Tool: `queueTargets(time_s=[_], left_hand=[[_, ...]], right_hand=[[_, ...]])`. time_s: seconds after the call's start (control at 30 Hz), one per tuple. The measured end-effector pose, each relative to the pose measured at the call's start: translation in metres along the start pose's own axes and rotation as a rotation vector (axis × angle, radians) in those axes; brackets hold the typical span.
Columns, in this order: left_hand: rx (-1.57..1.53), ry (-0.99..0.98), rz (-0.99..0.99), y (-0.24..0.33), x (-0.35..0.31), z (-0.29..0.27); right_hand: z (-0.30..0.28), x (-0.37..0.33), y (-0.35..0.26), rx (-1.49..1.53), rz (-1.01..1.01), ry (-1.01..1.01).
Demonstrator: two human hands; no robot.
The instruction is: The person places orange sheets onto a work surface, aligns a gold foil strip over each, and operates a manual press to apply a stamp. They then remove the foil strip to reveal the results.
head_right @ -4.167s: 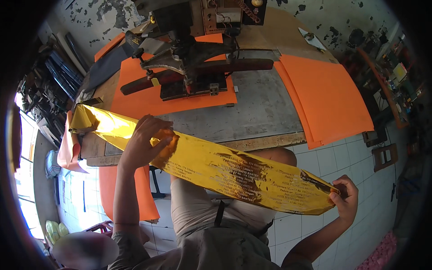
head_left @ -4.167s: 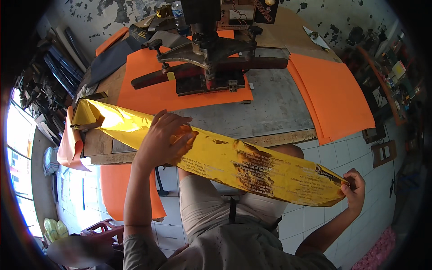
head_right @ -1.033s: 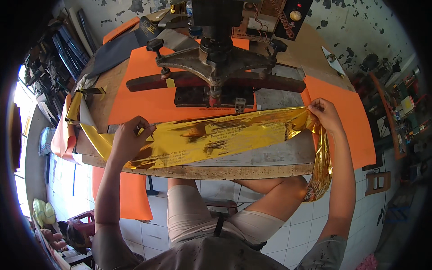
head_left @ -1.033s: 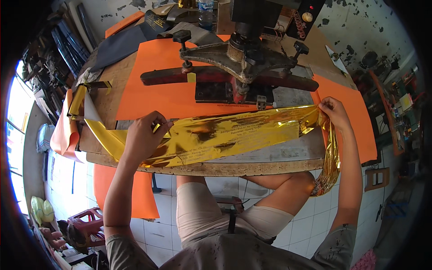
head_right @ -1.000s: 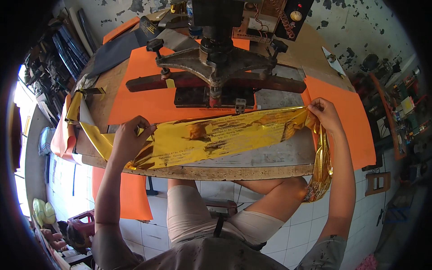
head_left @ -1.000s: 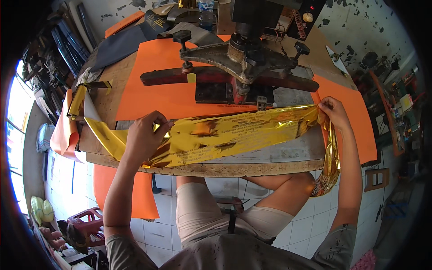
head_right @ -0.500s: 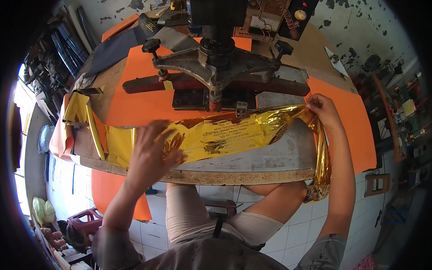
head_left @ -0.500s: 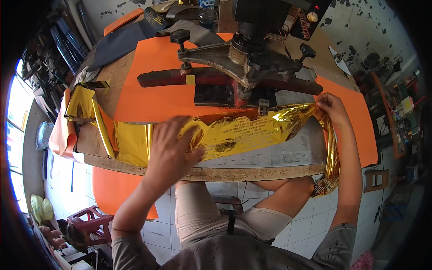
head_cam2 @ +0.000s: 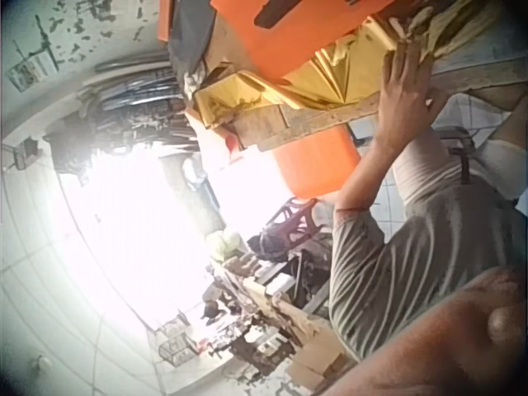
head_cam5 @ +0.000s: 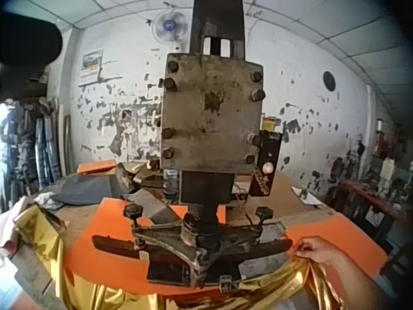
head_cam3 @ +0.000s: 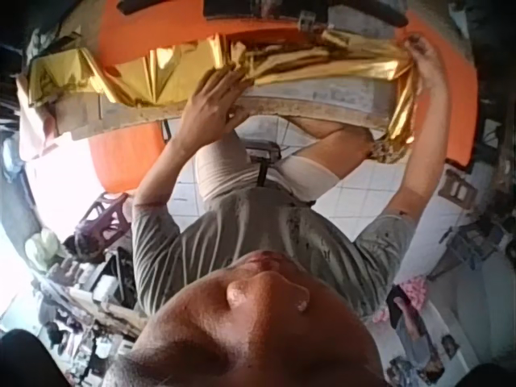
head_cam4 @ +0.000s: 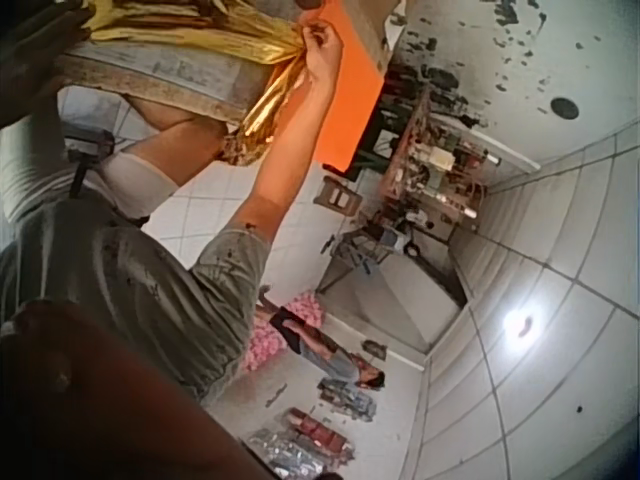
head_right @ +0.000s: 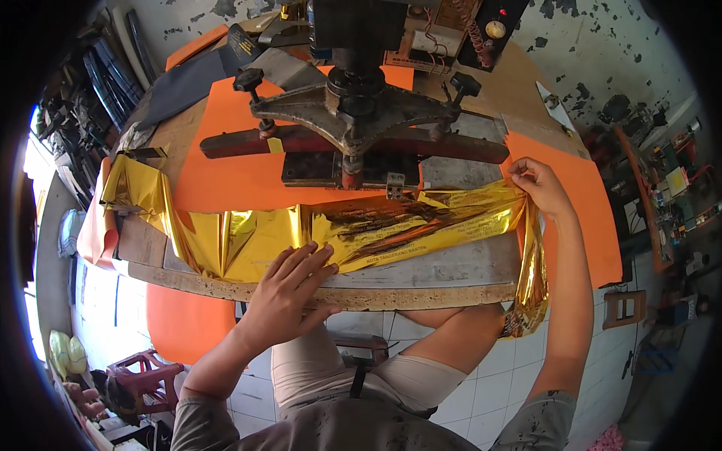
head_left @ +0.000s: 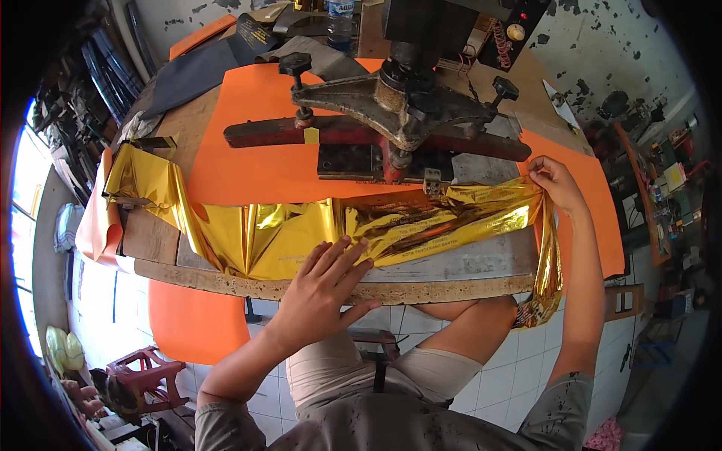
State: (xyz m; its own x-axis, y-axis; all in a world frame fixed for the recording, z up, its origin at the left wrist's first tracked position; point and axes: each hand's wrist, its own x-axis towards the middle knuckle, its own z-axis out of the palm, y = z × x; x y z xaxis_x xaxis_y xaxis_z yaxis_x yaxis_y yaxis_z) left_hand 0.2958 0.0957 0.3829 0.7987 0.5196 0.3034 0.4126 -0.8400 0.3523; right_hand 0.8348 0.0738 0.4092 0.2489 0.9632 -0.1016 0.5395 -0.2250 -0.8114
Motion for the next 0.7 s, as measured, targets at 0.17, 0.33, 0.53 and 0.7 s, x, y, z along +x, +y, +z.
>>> queueTargets(time_s=[0.17,0.33,0.53,0.7], left_hand=[[0.043,0.009,-0.01,0.008,0.002,0.007],[0.071,0.02,-0.029,0.012,0.0,0.013],[0.067,-0.001,-0.049,0.014,-0.005,0.014],[0.11,-0.026,-0.052,0.014,-0.006,0.015]], right_hand=[[0.008,0.007,-0.002,0.007,-0.157,0.1],[0.008,0.006,0.001,0.103,-0.208,0.192],[-0.004,-0.004,0.004,0.378,-0.193,0.225],[0.007,0.002,0.011,0.197,-0.174,0.308]])
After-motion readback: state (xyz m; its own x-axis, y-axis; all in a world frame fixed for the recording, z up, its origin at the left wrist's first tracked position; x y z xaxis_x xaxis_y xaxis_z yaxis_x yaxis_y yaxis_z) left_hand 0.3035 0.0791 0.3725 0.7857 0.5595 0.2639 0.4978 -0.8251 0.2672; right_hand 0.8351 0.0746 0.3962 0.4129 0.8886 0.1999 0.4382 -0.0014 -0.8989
